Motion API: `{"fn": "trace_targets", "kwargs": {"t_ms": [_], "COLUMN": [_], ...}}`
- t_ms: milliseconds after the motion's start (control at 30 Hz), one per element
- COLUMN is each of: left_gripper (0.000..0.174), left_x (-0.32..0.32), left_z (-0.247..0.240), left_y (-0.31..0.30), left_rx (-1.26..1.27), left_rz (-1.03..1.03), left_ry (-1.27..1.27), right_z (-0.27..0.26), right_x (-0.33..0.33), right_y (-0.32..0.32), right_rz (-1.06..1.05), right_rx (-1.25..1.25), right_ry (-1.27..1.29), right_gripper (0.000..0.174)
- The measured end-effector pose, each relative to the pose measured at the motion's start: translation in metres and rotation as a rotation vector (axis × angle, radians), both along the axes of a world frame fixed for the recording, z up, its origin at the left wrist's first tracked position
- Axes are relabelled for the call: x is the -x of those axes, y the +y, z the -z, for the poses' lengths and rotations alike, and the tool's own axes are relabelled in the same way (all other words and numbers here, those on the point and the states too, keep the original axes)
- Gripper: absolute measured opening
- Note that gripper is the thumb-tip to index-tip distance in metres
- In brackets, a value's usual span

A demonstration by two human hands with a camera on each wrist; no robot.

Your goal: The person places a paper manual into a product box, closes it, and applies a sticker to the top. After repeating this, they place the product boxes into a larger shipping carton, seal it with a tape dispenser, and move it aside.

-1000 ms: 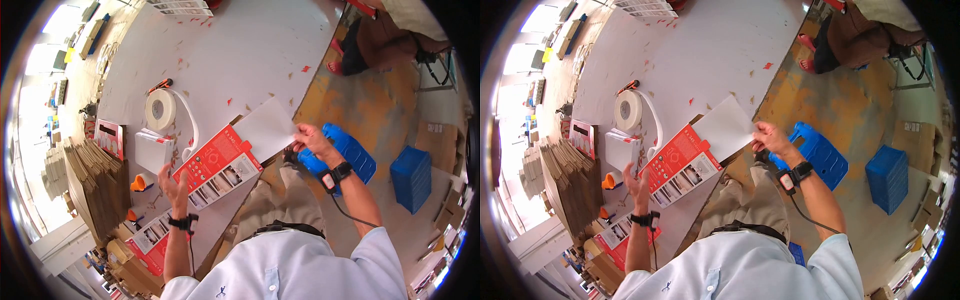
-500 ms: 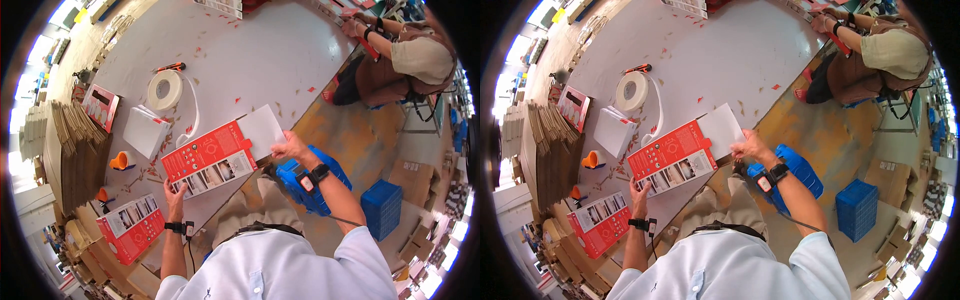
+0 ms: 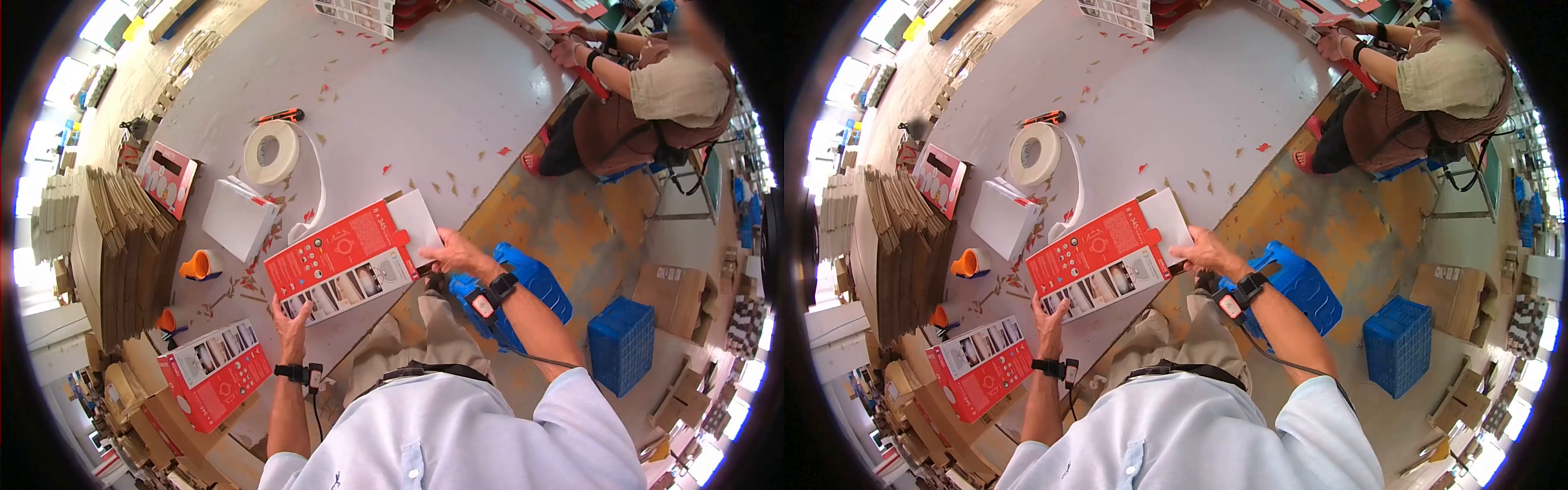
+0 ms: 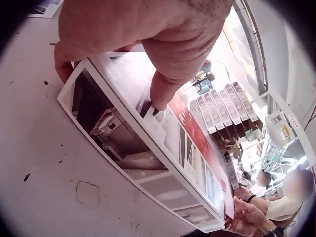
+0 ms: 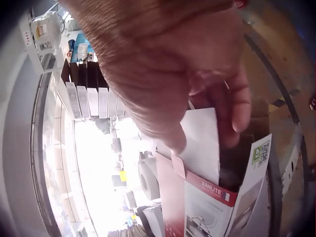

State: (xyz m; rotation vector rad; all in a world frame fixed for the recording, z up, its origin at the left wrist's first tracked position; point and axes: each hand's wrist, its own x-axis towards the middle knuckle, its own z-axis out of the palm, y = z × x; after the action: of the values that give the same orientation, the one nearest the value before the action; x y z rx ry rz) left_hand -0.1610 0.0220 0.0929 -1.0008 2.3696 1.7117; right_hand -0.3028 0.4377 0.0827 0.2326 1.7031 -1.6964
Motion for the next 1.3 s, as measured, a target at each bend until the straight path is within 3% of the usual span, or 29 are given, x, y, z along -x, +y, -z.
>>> {"fn": "trace_targets", "kwargs": {"t_ms": [67, 233, 367, 400, 500, 667, 767, 800, 900, 1000, 1133, 1300], "left_gripper": [0.090, 0.092, 0.093, 0.093, 0.093, 0.088, 0.086, 0.084, 0.080, 0.080, 0.079, 0.077], "left_x": [0.001, -0.001, 0.000, -0.001, -0.002, 0.000, 0.000, 0.000, -0.001, -0.002, -0.001, -0.005], "left_z": [-0.007, 0.001, 0.003, 0.000, 0.000, -0.004, -0.007, -0.006, -0.004, -0.002, -0.001, 0.005], "left_y": [0.004, 0.004, 0.004, 0.004, 0.009, 0.011, 0.015, 0.016, 0.017, 0.015, 0.013, 0.014], "left_rx": [-0.035, -0.053, 0.000, -0.008, -0.045, -0.083, -0.072, -0.078, -0.081, -0.061, -0.102, -0.126], "left_rz": [-0.007, -0.048, -0.027, -0.029, -0.053, -0.059, -0.076, -0.086, -0.105, -0.095, -0.097, -0.124], "left_ry": [-0.005, 0.004, 0.022, 0.029, 0.047, 0.046, 0.057, 0.065, 0.079, 0.083, 0.085, 0.098], "right_z": [0.004, 0.037, 0.028, 0.027, 0.030, 0.019, 0.025, 0.007, 0.015, 0.015, 0.007, -0.003], "right_x": [0.004, -0.004, 0.003, 0.006, 0.003, -0.004, 0.013, 0.010, 0.015, 0.013, 0.008, 0.002], "right_y": [-0.001, -0.016, -0.023, -0.017, -0.015, -0.031, -0.018, -0.020, -0.015, -0.007, -0.025, -0.030], "right_rz": [0.196, 0.087, 0.010, -0.038, 0.120, -0.049, -0.022, 0.096, 0.121, 0.095, -0.144, 0.115], "right_rx": [-0.003, -0.005, 0.002, -0.091, -0.026, -0.331, -0.050, -0.067, -0.054, -0.059, -0.090, 0.165], "right_ry": [0.060, 0.162, 0.148, 0.104, 0.337, 0.320, 0.028, 0.078, 0.141, 0.236, 0.106, -0.140], "right_gripper": [0.019, 0.015, 0.015, 0.019, 0.020, 0.019, 0.015, 0.013, 0.014, 0.016, 0.014, 0.025]}}
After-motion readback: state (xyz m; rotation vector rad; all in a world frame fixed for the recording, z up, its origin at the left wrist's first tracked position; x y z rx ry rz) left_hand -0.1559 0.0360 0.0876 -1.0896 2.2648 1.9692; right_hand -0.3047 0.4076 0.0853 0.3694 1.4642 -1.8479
